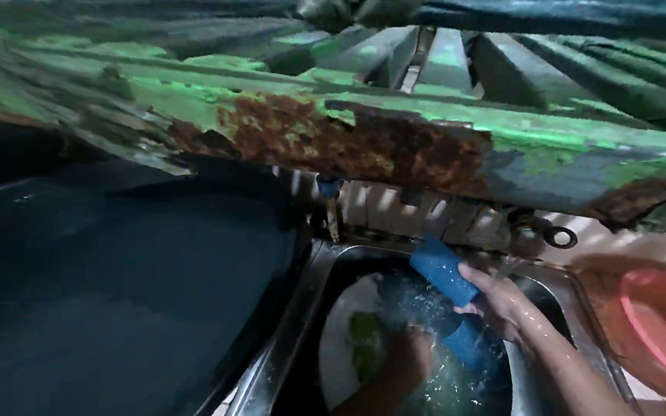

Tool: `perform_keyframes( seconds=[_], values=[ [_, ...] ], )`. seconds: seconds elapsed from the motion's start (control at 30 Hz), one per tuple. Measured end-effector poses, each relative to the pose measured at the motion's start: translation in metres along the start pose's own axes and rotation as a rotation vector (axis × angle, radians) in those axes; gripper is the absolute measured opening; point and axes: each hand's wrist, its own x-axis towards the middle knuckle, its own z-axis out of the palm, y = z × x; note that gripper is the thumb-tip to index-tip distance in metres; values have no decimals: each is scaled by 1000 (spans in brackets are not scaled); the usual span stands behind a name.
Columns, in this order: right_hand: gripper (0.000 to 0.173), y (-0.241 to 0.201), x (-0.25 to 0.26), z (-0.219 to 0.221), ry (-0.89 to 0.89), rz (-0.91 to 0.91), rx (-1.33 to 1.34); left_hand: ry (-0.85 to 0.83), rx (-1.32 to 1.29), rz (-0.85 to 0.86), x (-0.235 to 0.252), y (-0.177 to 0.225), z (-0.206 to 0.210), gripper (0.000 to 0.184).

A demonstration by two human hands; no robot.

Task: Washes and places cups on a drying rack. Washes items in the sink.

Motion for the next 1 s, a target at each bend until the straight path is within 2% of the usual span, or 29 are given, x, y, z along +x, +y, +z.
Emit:
perform_keyframes(
  seconds=[0.07,0.2,0.27,0.3,0.37,0.43,0.5,0.6,0.67,0.7,0.73,0.77,0.8,0.87,1.0],
  values=[
    [38,11,-14,-23,87,-8,59,-8,-16,96,-6,8,-6,30],
    [42,54,-42,-82,133,-36,144,-37,-151,136,-18,41,-74,37],
    [44,78,-58,-108,121,-88,168,2,-414,121,-17,50,-97,37],
    [43,87,-67,-116,130,-97,205,24,-636,95,-11,50,-98,35],
    [40,99,-86,-125,171,-68,328,-56,-1106,-57,5,55,-92,41],
    [41,107,-100,-128,220,-45,481,-128,-1307,-171,21,67,-82,49],
    [51,110,-113,-131,250,-23,586,-70,-1203,-111,27,84,-77,47],
    [54,119,-134,-144,212,-68,639,196,-594,160,8,109,-86,34],
    [48,130,-144,-156,150,-138,627,462,-191,411,-18,110,-95,31],
    [46,136,-148,-161,124,-167,629,689,-105,570,-21,103,-90,28],
    [47,141,-151,-165,89,-188,625,831,-60,672,-20,96,-87,27],
    [50,146,-152,-167,49,-203,632,881,-24,704,-15,88,-82,26],
    [55,151,-152,-165,11,-206,655,836,-1,662,-8,78,-74,25],
    [60,158,-149,-159,-45,-212,682,626,-14,528,7,64,-65,26],
    [73,170,-140,-153,-93,-246,708,678,-210,596,1,71,-77,21]
  ],
)
